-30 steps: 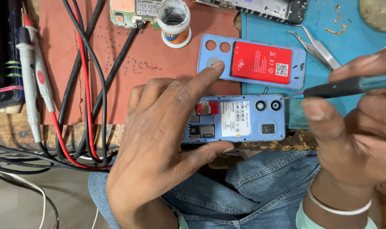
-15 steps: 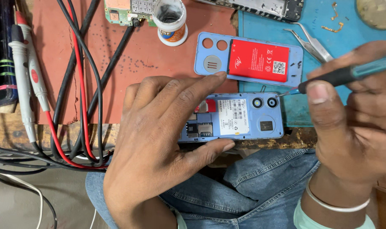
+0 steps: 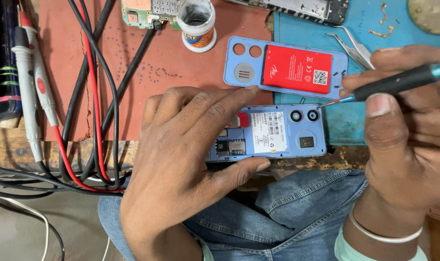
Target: The person removes the back cover of a light blue feature phone, then uses a screwdriver to pry off the front keypad assembly. They use tweezers to lift the keypad circuit board from the frame, exposing the internal components.
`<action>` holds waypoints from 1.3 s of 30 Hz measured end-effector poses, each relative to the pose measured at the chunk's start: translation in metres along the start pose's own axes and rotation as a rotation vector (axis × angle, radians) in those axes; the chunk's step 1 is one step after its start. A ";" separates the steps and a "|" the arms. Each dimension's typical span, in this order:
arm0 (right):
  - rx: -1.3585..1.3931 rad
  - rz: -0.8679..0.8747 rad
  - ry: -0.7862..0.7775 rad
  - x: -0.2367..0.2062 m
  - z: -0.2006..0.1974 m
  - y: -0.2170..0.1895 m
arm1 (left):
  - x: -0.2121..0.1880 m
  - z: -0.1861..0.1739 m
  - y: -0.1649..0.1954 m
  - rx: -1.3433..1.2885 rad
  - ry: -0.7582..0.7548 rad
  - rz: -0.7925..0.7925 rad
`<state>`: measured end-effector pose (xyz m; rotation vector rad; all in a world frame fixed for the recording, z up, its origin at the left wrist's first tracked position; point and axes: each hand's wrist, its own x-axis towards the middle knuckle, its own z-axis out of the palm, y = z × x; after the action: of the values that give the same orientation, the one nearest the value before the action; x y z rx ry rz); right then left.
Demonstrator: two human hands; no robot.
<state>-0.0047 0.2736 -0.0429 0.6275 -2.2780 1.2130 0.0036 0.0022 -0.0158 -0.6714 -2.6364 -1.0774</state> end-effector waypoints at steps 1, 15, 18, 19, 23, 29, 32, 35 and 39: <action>0.023 0.017 0.029 -0.001 0.001 0.002 | 0.000 0.000 0.000 0.002 -0.002 0.003; 0.168 0.299 0.142 0.000 0.001 0.009 | 0.001 -0.002 0.000 0.019 -0.012 0.028; 0.185 0.290 0.112 0.000 0.001 0.010 | 0.001 -0.002 0.000 0.015 -0.005 0.029; 0.189 0.285 0.103 0.000 0.001 0.010 | 0.002 -0.002 0.001 0.016 -0.008 0.026; 0.201 0.269 0.068 0.000 0.004 0.010 | 0.002 -0.003 0.002 0.019 -0.015 0.023; 0.235 0.317 0.077 0.001 0.004 0.010 | 0.003 -0.002 0.002 0.019 0.000 0.035; 0.239 0.314 0.098 0.003 0.004 0.010 | 0.001 -0.002 0.001 0.024 0.001 0.030; 0.183 0.241 0.121 0.005 0.004 0.003 | 0.001 0.000 0.001 0.012 0.002 0.008; 0.147 0.077 -0.001 0.002 0.002 -0.021 | 0.002 0.002 0.001 0.026 0.020 0.016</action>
<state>0.0056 0.2613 -0.0295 0.5974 -2.2470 1.4267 0.0023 0.0043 -0.0161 -0.6721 -2.6185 -1.0384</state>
